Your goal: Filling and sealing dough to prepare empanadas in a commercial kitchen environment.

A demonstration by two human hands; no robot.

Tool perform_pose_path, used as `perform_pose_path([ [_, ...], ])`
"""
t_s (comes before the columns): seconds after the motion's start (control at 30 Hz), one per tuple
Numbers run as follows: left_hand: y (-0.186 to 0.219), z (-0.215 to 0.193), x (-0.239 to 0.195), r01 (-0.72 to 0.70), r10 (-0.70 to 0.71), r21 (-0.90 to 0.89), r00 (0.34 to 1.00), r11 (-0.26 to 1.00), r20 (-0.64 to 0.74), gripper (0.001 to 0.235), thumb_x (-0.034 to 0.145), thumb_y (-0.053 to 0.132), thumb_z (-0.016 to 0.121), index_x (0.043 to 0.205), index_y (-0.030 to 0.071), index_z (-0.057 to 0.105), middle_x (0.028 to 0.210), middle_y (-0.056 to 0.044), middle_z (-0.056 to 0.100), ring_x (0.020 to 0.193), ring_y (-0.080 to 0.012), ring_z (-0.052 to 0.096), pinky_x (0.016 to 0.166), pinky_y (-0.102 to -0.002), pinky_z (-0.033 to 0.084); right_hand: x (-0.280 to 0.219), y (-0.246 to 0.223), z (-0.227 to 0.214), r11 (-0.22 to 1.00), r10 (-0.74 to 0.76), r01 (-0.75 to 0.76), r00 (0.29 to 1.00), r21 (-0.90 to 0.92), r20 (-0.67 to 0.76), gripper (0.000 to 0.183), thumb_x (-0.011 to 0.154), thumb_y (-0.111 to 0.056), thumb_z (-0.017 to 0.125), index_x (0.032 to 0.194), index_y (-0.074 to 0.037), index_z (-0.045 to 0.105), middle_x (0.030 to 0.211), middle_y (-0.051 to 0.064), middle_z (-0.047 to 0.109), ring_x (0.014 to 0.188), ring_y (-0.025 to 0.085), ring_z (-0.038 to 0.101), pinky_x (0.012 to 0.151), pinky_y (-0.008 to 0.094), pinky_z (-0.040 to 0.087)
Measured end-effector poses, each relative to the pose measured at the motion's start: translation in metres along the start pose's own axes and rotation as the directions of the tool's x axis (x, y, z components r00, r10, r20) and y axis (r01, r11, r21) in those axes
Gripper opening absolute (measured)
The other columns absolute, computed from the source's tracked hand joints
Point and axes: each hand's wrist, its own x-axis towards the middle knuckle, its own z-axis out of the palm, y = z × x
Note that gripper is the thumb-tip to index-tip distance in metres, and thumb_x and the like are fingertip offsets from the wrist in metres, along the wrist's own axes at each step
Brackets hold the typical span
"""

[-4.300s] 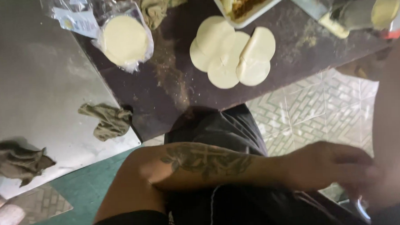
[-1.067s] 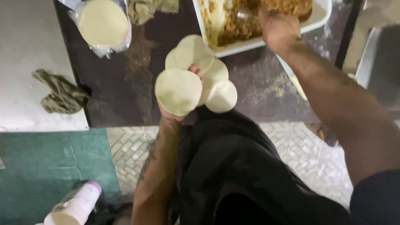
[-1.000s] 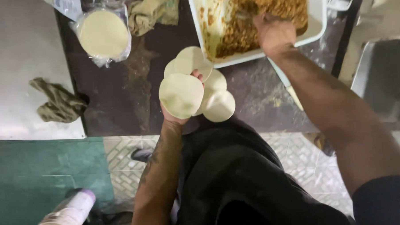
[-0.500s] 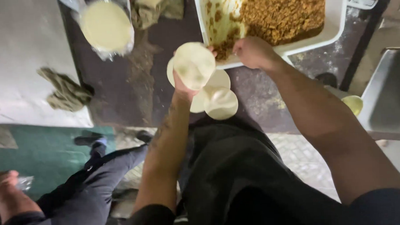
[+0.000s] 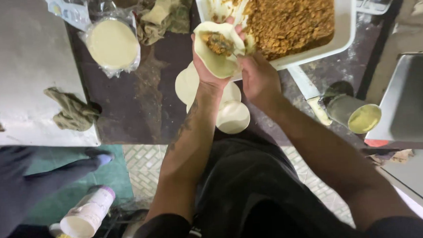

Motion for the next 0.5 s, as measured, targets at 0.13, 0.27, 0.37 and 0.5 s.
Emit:
perform_pose_path([
  [0.13,0.005,0.001,0.006,-0.061,0.069,0.172,0.997,0.983,-0.042,0.062,0.106,0.058,0.048,0.141,0.006,0.053,0.139,-0.021,0.063,0.122,-0.0407,0.063,0.106,-0.054,0.053,0.005,-0.003,-0.005,0.997,-0.065,0.064,0.998,-0.044,-0.004,0.026,0.097,0.001,0.059,0.122,-0.005,0.065,0.105,0.021,0.065,0.094,0.043,0.066,0.078,0.05,0.053],
  [0.27,0.008,-0.009,-0.014,-0.103,0.137,0.409,0.989,0.907,-0.055,0.058,0.104,0.054,0.057,0.134,0.005,0.057,0.128,-0.022,0.067,0.114,-0.0427,0.067,0.099,-0.055,0.058,-0.002,0.03,-0.018,0.993,-0.067,0.075,0.995,0.096,-0.076,0.026,0.102,0.001,0.057,0.125,-0.007,0.063,0.107,0.017,0.065,0.096,0.038,0.066,0.082,0.047,0.055],
  [0.37,0.037,-0.044,-0.042,0.059,-0.071,-0.064,0.977,0.996,-0.202,0.067,0.107,0.062,0.037,0.133,0.004,0.06,0.123,-0.021,0.068,0.113,-0.0402,0.067,0.103,-0.054,0.054,0.016,0.058,-0.026,0.984,0.092,-0.095,0.995,-0.153,-0.026,0.024,0.103,-0.004,0.055,0.123,-0.01,0.067,0.103,0.015,0.068,0.093,0.036,0.067,0.08,0.048,0.054],
  [0.5,0.047,-0.045,-0.055,0.062,-0.065,-0.02,0.98,0.998,-0.191,0.065,0.106,0.062,0.039,0.131,0.005,0.061,0.119,-0.021,0.069,0.112,-0.0388,0.067,0.105,-0.053,0.053,0.051,0.084,-0.003,0.792,0.38,-0.225,0.909,-0.568,0.17,0.024,0.105,-0.012,0.049,0.117,-0.013,0.069,0.1,0.016,0.072,0.09,0.035,0.07,0.076,0.049,0.054],
])
